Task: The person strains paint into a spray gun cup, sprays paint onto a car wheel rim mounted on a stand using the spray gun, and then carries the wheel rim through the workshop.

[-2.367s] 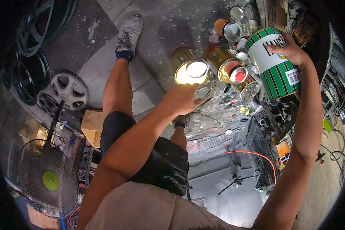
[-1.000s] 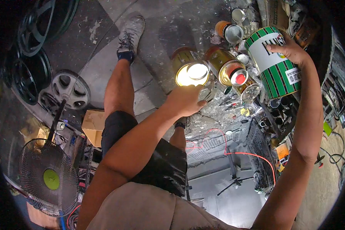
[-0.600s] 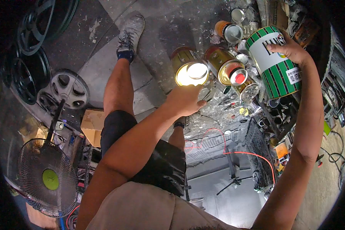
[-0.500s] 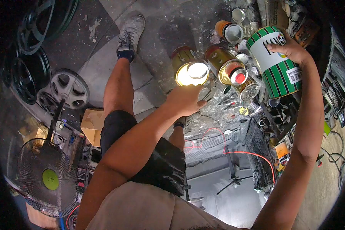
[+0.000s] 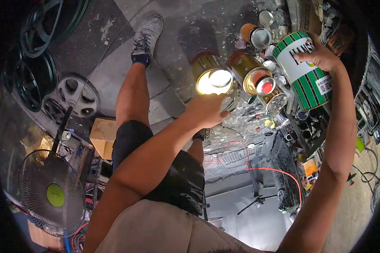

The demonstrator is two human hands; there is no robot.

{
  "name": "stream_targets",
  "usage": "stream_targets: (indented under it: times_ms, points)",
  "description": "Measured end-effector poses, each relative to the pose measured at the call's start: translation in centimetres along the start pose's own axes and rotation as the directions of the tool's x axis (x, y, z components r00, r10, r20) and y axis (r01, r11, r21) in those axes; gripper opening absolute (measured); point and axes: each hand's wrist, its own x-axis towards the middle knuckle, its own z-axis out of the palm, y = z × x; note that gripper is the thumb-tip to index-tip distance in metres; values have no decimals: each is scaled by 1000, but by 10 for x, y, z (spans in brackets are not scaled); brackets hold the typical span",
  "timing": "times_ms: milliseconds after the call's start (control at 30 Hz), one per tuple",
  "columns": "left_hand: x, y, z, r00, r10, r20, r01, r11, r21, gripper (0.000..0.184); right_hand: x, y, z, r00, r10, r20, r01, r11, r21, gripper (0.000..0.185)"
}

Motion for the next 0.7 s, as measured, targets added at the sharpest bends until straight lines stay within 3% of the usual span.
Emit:
stream_targets:
  times_ms: [233, 700]
  points:
    - [5, 1, 5, 1000, -2, 26, 2, 1000, 17, 61, -4, -10, 1, 997, 44, -63, -52, 990, -130, 132]
    - [7, 6, 3, 1000, 4, 10, -4, 1000, -7, 62, -2, -10, 3, 999, 20, -32, -22, 996, -87, 130]
